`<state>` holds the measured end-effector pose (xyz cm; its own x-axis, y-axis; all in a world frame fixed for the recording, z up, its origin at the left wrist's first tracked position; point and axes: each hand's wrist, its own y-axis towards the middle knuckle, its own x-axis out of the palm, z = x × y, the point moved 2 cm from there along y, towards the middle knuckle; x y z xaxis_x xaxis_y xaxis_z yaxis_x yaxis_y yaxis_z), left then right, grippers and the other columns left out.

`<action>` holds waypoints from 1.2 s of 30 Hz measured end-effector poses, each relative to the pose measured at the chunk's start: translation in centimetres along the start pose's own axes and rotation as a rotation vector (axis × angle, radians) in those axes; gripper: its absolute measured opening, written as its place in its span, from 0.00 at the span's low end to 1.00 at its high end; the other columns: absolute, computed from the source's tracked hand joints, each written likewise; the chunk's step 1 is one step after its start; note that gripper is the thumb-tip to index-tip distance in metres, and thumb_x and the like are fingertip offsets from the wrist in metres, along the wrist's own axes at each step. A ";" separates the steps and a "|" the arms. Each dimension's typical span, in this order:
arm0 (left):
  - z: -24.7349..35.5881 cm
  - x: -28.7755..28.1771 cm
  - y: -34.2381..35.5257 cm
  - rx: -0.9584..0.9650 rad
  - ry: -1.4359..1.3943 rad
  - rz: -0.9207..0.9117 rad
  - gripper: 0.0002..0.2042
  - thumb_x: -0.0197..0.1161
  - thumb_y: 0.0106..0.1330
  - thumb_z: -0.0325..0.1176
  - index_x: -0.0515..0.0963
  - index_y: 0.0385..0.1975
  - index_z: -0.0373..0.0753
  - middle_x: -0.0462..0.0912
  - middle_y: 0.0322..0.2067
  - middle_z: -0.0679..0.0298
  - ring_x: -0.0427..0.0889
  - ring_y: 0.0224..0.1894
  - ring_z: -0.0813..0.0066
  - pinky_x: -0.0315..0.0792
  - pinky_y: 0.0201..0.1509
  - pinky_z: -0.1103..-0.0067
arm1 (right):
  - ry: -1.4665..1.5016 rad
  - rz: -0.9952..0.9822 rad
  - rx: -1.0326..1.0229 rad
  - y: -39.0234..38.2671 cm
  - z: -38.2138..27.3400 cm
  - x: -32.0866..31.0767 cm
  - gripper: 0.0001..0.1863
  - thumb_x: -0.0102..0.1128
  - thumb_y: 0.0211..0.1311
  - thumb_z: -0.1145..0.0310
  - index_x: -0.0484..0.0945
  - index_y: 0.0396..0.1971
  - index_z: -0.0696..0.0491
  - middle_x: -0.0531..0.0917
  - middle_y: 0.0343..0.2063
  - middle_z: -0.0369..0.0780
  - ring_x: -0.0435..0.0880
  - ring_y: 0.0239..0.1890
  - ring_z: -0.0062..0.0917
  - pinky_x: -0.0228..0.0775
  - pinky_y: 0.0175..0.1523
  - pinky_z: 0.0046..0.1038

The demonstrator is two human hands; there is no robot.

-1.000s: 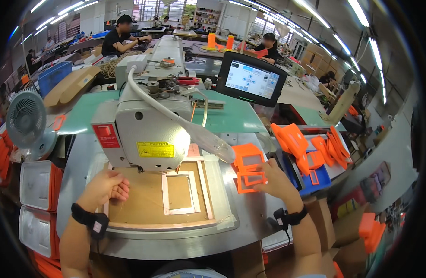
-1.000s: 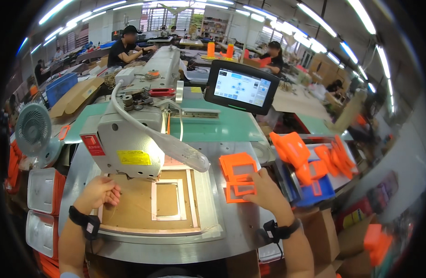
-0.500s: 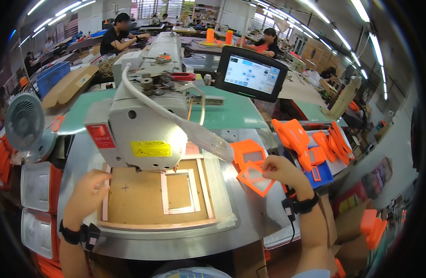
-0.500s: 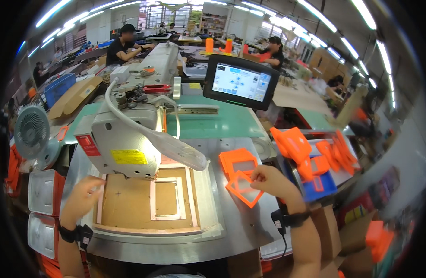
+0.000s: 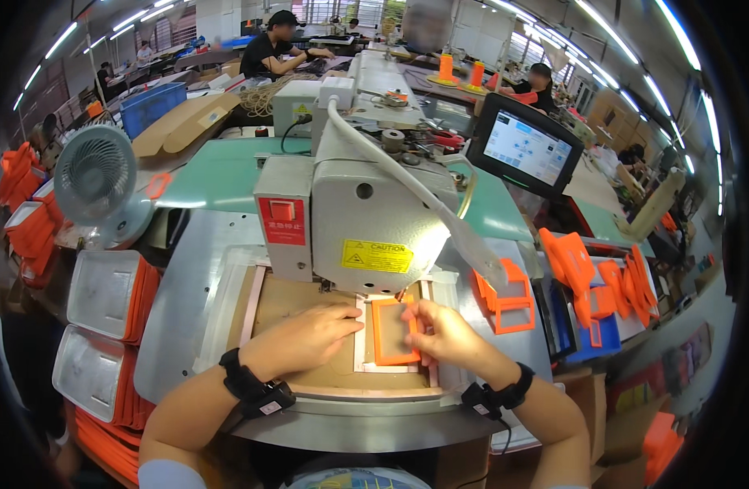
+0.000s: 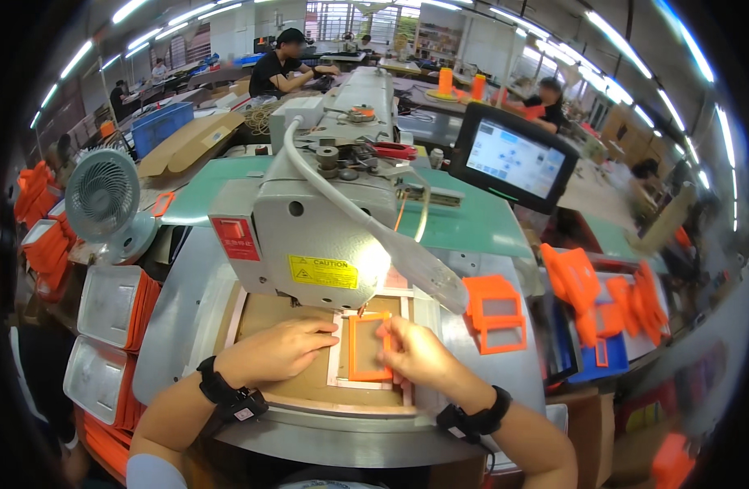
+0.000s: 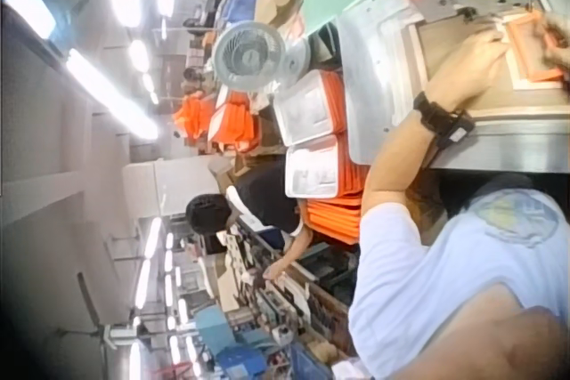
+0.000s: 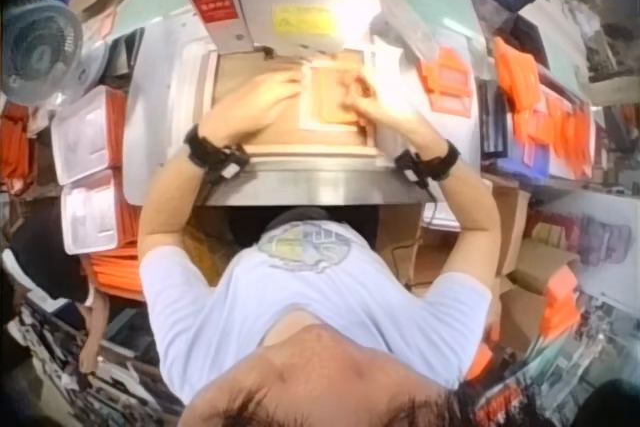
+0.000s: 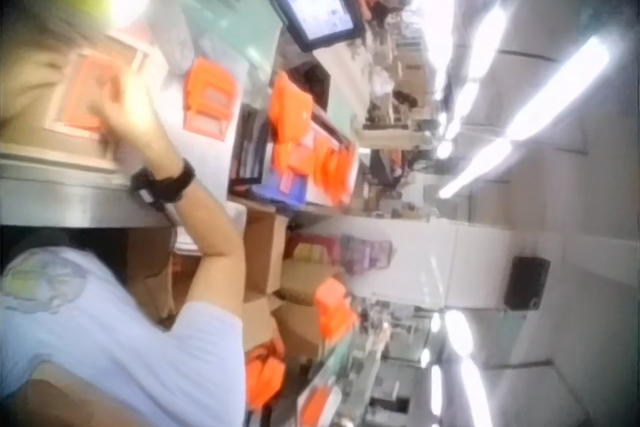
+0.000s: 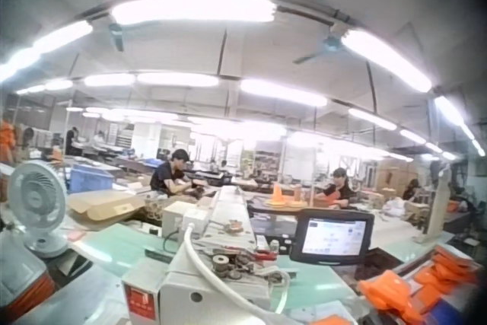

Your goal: Operating an industrial sewing machine to assemble orange leather pouches and components.

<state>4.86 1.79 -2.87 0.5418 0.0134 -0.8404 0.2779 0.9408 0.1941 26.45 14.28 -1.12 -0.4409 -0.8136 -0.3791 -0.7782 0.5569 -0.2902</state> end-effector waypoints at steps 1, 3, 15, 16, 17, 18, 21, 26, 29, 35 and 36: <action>-0.3 0.1 -0.1 0.004 -0.012 0.013 0.18 0.57 0.61 0.23 0.77 0.53 0.33 0.74 0.59 0.53 0.73 0.60 0.57 0.68 0.64 0.68 | -0.067 -0.018 0.016 0.3 0.2 0.4 0.16 0.62 0.63 0.78 0.69 0.48 0.59 0.76 0.22 0.34 0.78 0.18 0.15 0.73 0.21 0.20; -0.1 0.1 -0.2 0.021 -0.032 0.053 0.16 0.57 0.61 0.23 0.78 0.50 0.33 0.76 0.57 0.53 0.74 0.59 0.56 0.69 0.64 0.68 | -0.138 -0.014 0.012 0.4 -0.1 0.6 0.16 0.62 0.62 0.78 0.69 0.47 0.59 0.76 0.21 0.33 0.77 0.17 0.15 0.72 0.20 0.21; 1.2 0.0 -0.1 -0.002 0.019 0.070 0.19 0.63 0.60 0.30 0.76 0.52 0.35 0.75 0.57 0.54 0.72 0.59 0.55 0.68 0.64 0.65 | -0.355 -0.032 0.050 1.2 -1.6 1.5 0.16 0.66 0.58 0.75 0.71 0.44 0.60 0.80 0.19 0.38 0.81 0.19 0.24 0.73 0.26 0.27; 1.5 0.0 0.0 -0.018 0.033 0.061 0.21 0.65 0.60 0.32 0.75 0.53 0.35 0.74 0.57 0.55 0.72 0.59 0.55 0.67 0.64 0.64 | -0.410 -0.029 0.019 1.3 -1.6 1.6 0.17 0.66 0.58 0.75 0.71 0.44 0.60 0.80 0.19 0.39 0.82 0.19 0.27 0.74 0.28 0.29; 1.7 0.1 0.2 0.000 0.083 0.065 0.22 0.65 0.60 0.35 0.75 0.54 0.36 0.74 0.58 0.55 0.71 0.60 0.56 0.66 0.65 0.63 | -0.493 -0.015 -0.015 1.3 -1.6 1.6 0.17 0.67 0.57 0.73 0.71 0.44 0.60 0.80 0.19 0.40 0.83 0.21 0.30 0.74 0.30 0.30; 2.0 0.2 0.3 0.017 0.133 0.068 0.23 0.66 0.60 0.37 0.75 0.55 0.37 0.73 0.59 0.56 0.70 0.61 0.58 0.65 0.65 0.62 | -0.575 -0.002 -0.048 1.2 -1.6 1.8 0.18 0.67 0.57 0.71 0.71 0.44 0.59 0.81 0.19 0.41 0.83 0.22 0.33 0.74 0.32 0.31; 2.6 0.4 0.3 0.011 0.241 0.081 0.25 0.68 0.58 0.42 0.76 0.56 0.40 0.73 0.60 0.58 0.70 0.61 0.62 0.63 0.65 0.61 | -0.719 0.043 -0.105 0.9 -1.8 1.6 0.19 0.68 0.56 0.67 0.74 0.45 0.58 0.81 0.22 0.42 0.84 0.27 0.38 0.74 0.36 0.33; 2.8 1.0 0.6 -0.037 0.305 0.090 0.26 0.69 0.56 0.42 0.76 0.55 0.41 0.73 0.60 0.60 0.70 0.60 0.64 0.63 0.64 0.60 | -0.655 0.259 -0.380 -0.1 -0.1 -1.3 0.19 0.66 0.59 0.66 0.80 0.50 0.54 0.77 0.36 0.43 0.81 0.36 0.39 0.74 0.40 0.37; 3.0 1.0 0.8 -0.041 0.320 0.088 0.26 0.68 0.57 0.41 0.75 0.56 0.40 0.72 0.60 0.60 0.71 0.59 0.65 0.63 0.64 0.56 | -0.667 0.258 -0.553 -0.2 0.2 -2.1 0.18 0.63 0.59 0.69 0.80 0.50 0.55 0.77 0.37 0.42 0.80 0.38 0.38 0.74 0.42 0.35; 3.3 0.9 0.7 -0.057 0.301 0.085 0.26 0.68 0.56 0.41 0.76 0.55 0.40 0.71 0.61 0.61 0.70 0.60 0.64 0.60 0.66 0.54 | -0.925 0.199 -0.582 0.9 -0.3 -1.5 0.16 0.62 0.58 0.73 0.82 0.47 0.53 0.82 0.39 0.41 0.81 0.40 0.37 0.72 0.43 0.35; 3.3 0.9 0.7 -0.060 0.307 0.087 0.26 0.68 0.56 0.40 0.76 0.55 0.40 0.72 0.60 0.61 0.70 0.61 0.64 0.60 0.66 0.53 | -0.935 0.195 -0.555 1.2 -0.6 -1.5 0.16 0.62 0.58 0.73 0.82 0.47 0.53 0.82 0.39 0.41 0.81 0.41 0.37 0.71 0.44 0.36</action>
<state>8.15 1.33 -1.86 0.2946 0.1872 -0.9371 0.1891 0.9498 0.2492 25.91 16.08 -0.42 -0.2482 -0.1420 -0.9583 -0.9277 0.3195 0.1929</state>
